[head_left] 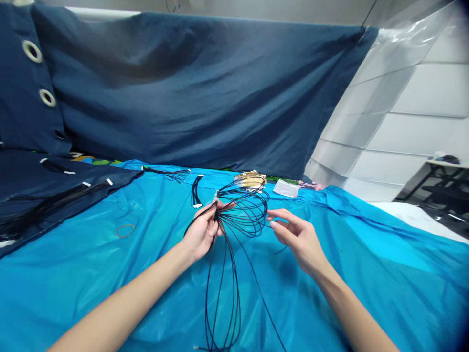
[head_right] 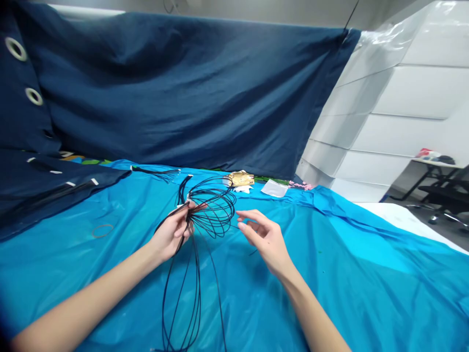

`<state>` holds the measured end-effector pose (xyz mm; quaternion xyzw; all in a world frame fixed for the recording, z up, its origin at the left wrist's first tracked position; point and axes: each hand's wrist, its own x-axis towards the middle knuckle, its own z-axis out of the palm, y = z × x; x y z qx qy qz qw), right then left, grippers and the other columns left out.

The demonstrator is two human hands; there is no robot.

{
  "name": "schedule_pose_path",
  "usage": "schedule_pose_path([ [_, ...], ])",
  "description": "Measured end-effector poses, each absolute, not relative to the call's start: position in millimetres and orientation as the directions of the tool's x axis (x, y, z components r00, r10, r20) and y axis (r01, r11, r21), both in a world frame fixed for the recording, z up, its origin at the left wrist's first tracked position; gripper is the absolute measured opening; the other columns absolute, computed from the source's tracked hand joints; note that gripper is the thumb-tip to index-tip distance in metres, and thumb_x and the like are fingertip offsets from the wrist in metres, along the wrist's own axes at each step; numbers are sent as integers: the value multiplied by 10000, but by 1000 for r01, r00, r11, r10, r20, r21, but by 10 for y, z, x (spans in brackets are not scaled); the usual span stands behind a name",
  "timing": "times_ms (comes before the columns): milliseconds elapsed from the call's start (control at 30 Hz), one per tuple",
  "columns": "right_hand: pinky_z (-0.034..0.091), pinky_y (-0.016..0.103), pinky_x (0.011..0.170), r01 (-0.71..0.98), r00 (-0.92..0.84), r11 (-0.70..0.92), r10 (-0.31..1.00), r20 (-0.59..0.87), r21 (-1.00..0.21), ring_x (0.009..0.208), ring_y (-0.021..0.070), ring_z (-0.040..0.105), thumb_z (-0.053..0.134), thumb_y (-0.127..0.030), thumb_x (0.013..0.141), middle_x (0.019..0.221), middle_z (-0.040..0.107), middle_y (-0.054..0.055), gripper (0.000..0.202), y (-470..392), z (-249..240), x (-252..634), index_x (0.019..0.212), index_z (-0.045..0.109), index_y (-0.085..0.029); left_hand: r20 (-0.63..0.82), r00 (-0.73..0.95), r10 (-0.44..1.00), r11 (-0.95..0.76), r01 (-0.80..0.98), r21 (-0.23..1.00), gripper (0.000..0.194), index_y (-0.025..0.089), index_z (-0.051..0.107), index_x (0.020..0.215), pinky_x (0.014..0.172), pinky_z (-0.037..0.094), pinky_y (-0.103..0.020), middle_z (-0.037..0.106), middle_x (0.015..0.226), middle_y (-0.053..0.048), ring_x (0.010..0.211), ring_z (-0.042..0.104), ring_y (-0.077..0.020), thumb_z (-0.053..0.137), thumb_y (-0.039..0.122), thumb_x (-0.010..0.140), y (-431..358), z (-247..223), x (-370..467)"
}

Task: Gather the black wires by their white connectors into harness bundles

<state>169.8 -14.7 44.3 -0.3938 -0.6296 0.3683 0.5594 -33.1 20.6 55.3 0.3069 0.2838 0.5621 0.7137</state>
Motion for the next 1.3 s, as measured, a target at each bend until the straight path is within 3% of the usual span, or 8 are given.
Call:
schedule_pose_path([
  [233, 248, 197, 405, 70, -25, 424, 906, 423, -903, 483, 33, 364, 614, -329, 748, 826, 499, 13, 192, -125, 407, 1700, 897, 643, -212, 67, 238, 969, 85, -573, 815, 103, 136, 542, 784, 303, 396, -175, 645, 786, 10, 223, 305, 12, 444, 153, 812, 152, 535, -340],
  [533, 265, 199, 407, 95, -32, 426, 905, 425, -900, 487, 41, 373, 605, -337, 749, 827, 519, 24, 210, -146, 429, 1695, 903, 649, -201, -56, 370, 928, 292, -623, 726, 163, 160, 541, 803, 276, 329, -125, 553, 523, 63, 211, 256, 8, 388, 191, 849, 113, 601, -363],
  [833, 292, 200, 417, 93, -66, 425, 905, 421, -900, 519, 58, 400, 584, -333, 772, 862, 536, 47, 213, -159, 417, 1713, 923, 643, -194, -114, 427, 897, 394, -656, 644, 124, 161, 541, 758, 247, 261, -102, 602, 578, 36, 208, 282, 18, 436, 170, 822, 94, 611, -382],
  [967, 316, 205, 411, 94, -87, 403, 914, 395, -911, 489, 61, 404, 549, -371, 790, 817, 561, 49, 257, -164, 425, 1695, 931, 638, -176, -100, 295, 950, 276, -650, 708, 81, 157, 545, 781, 283, 323, -122, 627, 660, 32, 226, 280, 23, 466, 158, 799, 144, 570, -350],
  [1067, 380, 221, 452, 190, -154, 366, 927, 341, -911, 480, 67, 428, 513, -408, 806, 795, 591, 48, 316, -150, 412, 1678, 988, 621, -173, -22, 91, 996, 74, -617, 783, 62, 140, 549, 763, 349, 395, -154, 578, 575, 46, 263, 327, 1, 504, 179, 778, 239, 478, -334],
  [1200, 488, 289, 660, 330, -344, 413, 890, 299, -849, 755, 151, 576, 497, -428, 808, 1035, 597, 86, 416, -144, 438, 1639, 1168, 527, -220, 35, -107, 994, -83, -489, 869, 111, 139, 535, 753, 454, 473, -223, 601, 619, 25, 333, 440, -39, 554, 249, 747, 387, 329, -378],
  [1233, 476, 335, 774, 353, -400, 468, 858, 322, -810, 924, 191, 564, 512, -423, 800, 1148, 553, 91, 424, -169, 465, 1617, 1181, 518, -238, 23, -121, 992, -77, -466, 882, 118, 138, 530, 755, 465, 480, -235, 618, 648, 12, 333, 446, -42, 554, 253, 746, 419, 300, -397],
  [1300, 330, 427, 976, 375, -506, 585, 779, 371, -719, 1218, 246, 369, 537, -395, 788, 1325, 412, 67, 403, -281, 533, 1552, 1170, 530, -270, 3, -131, 991, -60, -433, 899, 119, 131, 527, 763, 456, 477, -239, 637, 681, -6, 330, 456, -46, 551, 246, 746, 472, 255, -436],
])
